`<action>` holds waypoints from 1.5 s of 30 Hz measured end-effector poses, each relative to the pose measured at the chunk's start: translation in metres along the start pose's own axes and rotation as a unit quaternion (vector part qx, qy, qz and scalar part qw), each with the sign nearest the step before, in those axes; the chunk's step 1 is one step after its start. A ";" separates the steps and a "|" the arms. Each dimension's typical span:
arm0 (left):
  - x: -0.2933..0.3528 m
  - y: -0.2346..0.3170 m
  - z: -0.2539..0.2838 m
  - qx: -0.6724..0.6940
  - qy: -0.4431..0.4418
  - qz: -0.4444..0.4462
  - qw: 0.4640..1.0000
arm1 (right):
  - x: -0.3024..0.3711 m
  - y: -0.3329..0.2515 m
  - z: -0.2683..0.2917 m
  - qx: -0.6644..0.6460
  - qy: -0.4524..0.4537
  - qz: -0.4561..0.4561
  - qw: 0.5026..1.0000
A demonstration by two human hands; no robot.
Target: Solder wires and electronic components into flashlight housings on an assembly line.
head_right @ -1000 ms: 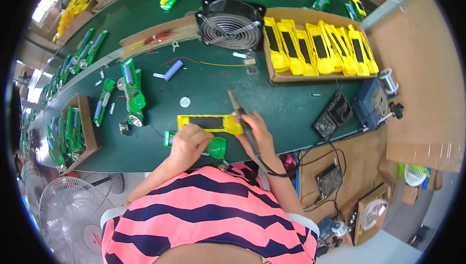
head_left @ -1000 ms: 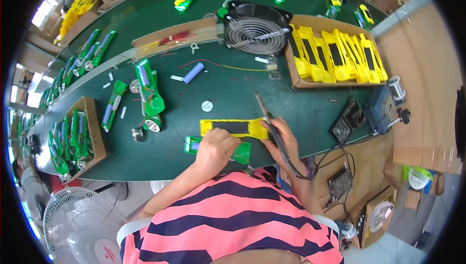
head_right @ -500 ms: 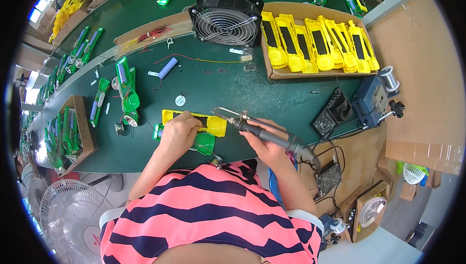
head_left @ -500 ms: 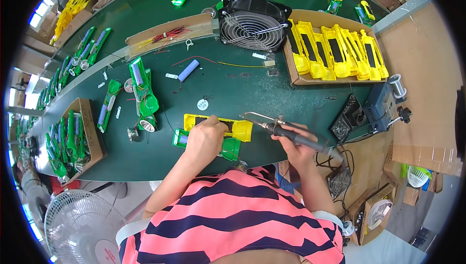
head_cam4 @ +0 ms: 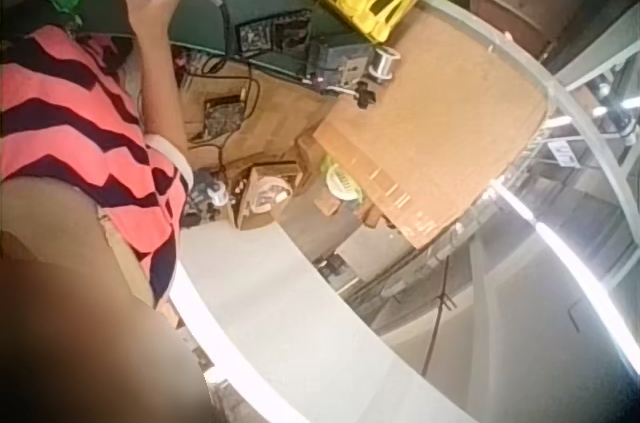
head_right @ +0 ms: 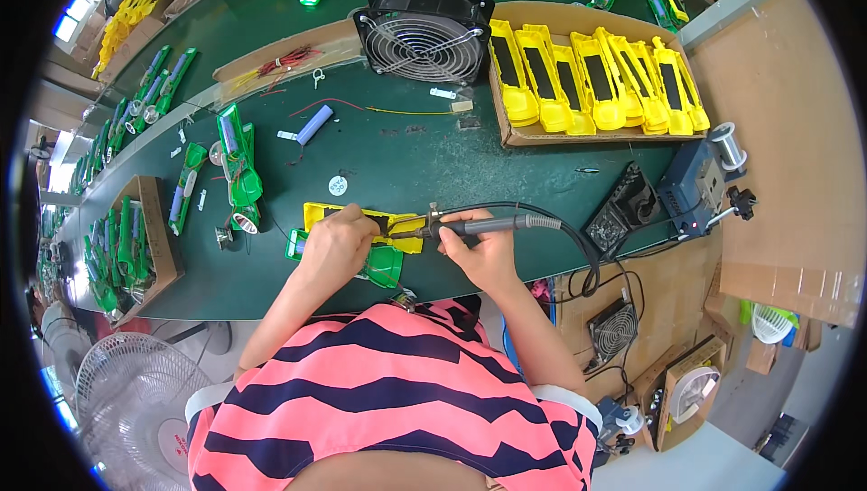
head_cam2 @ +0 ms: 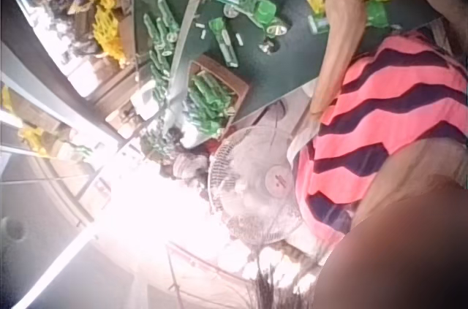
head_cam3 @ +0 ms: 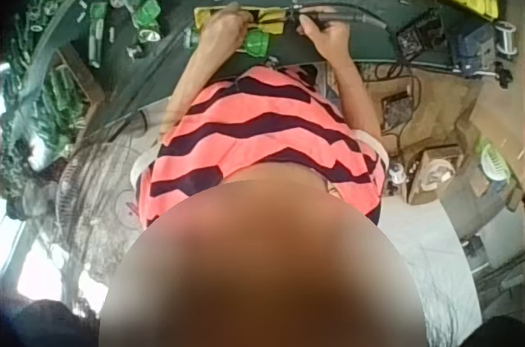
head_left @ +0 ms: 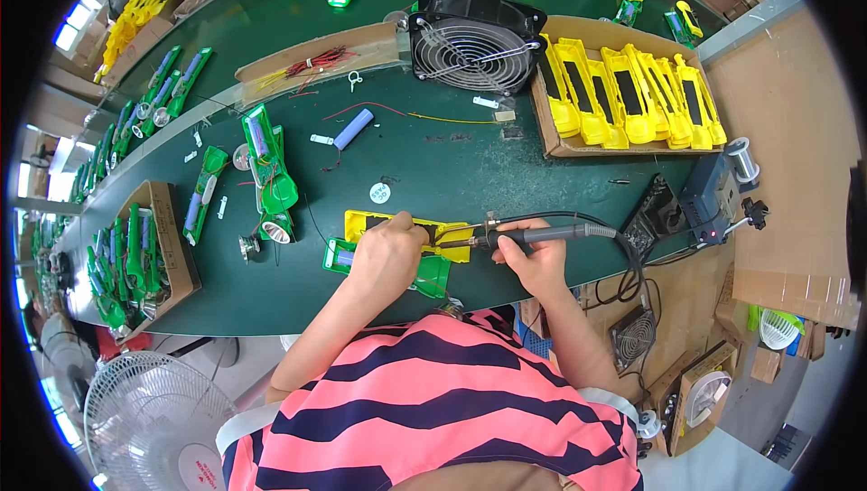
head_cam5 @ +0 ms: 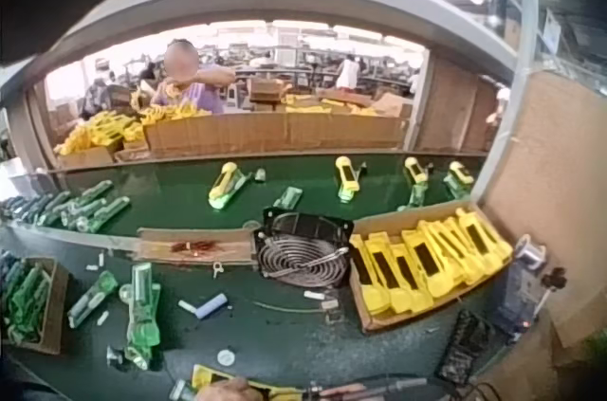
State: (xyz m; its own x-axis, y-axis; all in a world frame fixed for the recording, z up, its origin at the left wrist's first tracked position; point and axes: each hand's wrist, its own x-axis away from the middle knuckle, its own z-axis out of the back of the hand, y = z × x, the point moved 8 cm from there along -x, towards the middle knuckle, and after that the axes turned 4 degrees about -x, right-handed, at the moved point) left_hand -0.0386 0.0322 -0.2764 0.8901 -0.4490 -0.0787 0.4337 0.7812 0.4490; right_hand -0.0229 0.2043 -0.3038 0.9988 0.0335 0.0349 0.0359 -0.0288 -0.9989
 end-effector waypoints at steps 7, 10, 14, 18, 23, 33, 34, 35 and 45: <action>-0.001 0.001 0.000 -0.004 0.003 -0.005 1.000 | 0.003 0.006 -0.001 0.001 0.012 0.003 1.000; -0.001 0.001 -0.001 -0.015 0.002 -0.006 1.000 | 0.006 0.006 -0.001 -0.001 0.024 0.014 1.000; 0.000 0.004 -0.006 -0.040 -0.009 -0.017 0.999 | 0.012 0.010 0.002 -0.028 0.055 -0.010 0.998; 0.000 0.004 -0.007 -0.065 -0.011 -0.009 0.998 | 0.024 -0.008 0.004 -0.050 0.068 0.065 0.994; 0.000 0.006 -0.007 -0.054 -0.011 -0.021 0.998 | 0.046 -0.030 0.001 -0.027 0.076 0.113 0.990; 0.000 0.006 -0.006 -0.048 0.002 -0.008 0.999 | 0.041 0.011 -0.060 0.250 -0.084 0.024 0.964; 0.000 0.007 -0.007 -0.037 -0.006 -0.017 0.999 | 0.040 0.004 -0.061 0.224 -0.086 0.057 0.969; 0.000 0.006 -0.005 -0.045 0.002 -0.008 0.999 | 0.040 0.003 -0.061 0.223 -0.098 0.049 0.969; 0.001 0.005 -0.001 -0.052 -0.025 -0.005 0.998 | 0.034 -0.009 -0.061 0.211 -0.097 0.067 0.970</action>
State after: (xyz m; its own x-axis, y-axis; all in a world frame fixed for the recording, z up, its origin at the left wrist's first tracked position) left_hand -0.0353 0.0363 -0.2750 0.8784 -0.4765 -0.0377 0.4576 0.8157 0.3538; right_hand 0.0131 0.1444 -0.2918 0.9672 0.2467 -0.0611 -0.1512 0.3652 -0.9186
